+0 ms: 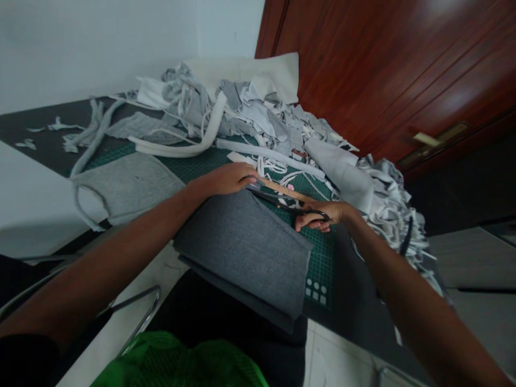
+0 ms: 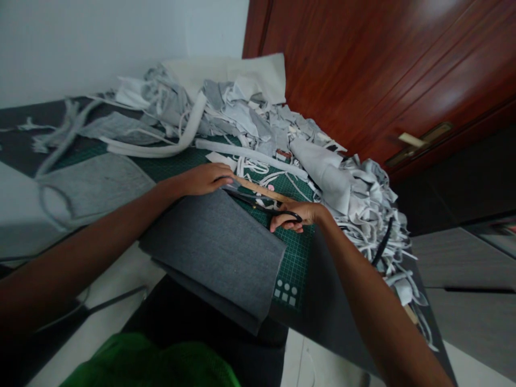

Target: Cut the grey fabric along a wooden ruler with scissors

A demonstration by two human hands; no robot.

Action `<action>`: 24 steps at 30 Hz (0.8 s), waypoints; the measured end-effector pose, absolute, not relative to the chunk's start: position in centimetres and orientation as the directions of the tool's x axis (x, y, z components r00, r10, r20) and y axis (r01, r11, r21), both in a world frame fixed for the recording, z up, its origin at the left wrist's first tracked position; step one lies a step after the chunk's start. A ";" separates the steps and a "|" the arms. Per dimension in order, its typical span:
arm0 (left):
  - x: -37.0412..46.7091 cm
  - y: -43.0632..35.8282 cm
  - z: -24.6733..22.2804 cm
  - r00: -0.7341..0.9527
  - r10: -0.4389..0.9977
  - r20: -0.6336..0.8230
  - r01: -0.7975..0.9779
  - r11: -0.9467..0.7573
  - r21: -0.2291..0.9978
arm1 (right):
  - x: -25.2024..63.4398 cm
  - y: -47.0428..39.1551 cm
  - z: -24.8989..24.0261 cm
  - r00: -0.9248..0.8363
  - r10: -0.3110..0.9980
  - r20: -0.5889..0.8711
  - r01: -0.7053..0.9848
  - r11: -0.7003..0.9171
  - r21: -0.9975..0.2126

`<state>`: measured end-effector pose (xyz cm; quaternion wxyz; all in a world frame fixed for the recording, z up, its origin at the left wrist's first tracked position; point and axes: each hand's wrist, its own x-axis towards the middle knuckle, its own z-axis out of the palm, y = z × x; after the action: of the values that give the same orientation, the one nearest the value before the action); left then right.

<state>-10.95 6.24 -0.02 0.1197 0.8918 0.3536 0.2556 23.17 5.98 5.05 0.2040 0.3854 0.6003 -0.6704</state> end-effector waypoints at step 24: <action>-12.0 6.4 0.6 0.575 0.674 0.465 0.570 -0.737 0.363 | 21.6 5.1 5.5 -0.630 0.201 -0.750 0.721 -0.205 -0.661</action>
<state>-12.02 6.41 0.64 0.0867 0.8830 0.3522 0.2977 21.61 5.08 5.51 0.1928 0.3843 0.6002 -0.6744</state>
